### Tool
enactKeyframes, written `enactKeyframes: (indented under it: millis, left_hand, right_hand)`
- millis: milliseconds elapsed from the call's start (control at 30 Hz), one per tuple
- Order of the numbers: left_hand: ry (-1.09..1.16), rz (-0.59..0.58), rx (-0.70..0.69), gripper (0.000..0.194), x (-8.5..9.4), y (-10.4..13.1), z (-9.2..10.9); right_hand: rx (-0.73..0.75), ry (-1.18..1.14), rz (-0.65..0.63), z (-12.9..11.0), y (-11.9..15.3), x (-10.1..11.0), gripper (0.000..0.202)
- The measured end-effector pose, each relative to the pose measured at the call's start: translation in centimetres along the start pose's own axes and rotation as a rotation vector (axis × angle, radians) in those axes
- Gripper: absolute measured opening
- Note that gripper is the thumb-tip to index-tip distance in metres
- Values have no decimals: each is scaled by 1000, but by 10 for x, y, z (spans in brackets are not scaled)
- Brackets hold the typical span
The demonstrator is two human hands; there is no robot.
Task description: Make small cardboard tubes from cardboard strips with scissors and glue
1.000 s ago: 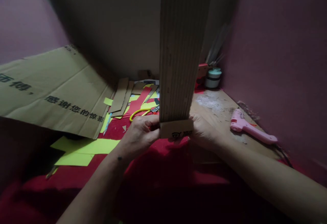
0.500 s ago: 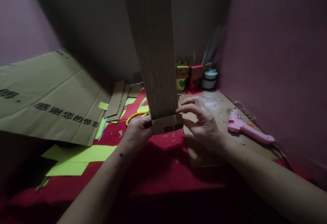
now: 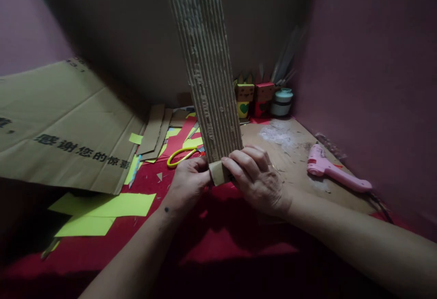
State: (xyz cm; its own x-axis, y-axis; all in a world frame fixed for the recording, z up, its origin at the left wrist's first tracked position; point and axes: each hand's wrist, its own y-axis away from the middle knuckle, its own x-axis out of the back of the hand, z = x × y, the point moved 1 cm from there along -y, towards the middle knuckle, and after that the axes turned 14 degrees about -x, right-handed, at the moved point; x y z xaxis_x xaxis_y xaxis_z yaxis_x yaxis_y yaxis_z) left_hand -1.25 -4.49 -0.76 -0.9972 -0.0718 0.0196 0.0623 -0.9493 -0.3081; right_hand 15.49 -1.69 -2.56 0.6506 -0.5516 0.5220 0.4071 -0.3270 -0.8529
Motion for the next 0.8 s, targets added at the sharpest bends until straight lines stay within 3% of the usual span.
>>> enactKeyframes:
  millis: [333, 600, 800]
  left_hand:
    - [208, 52, 144, 28, -4, 7, -2]
    - [68, 137, 111, 27, 5, 2, -5]
    - [92, 138, 102, 31, 7, 2, -11]
  right_hand:
    - [96, -140, 43, 3, 2, 4, 28]
    - [-193, -283, 1, 17, 1, -9, 43]
    - [-159, -290, 52, 20, -1, -11, 37]
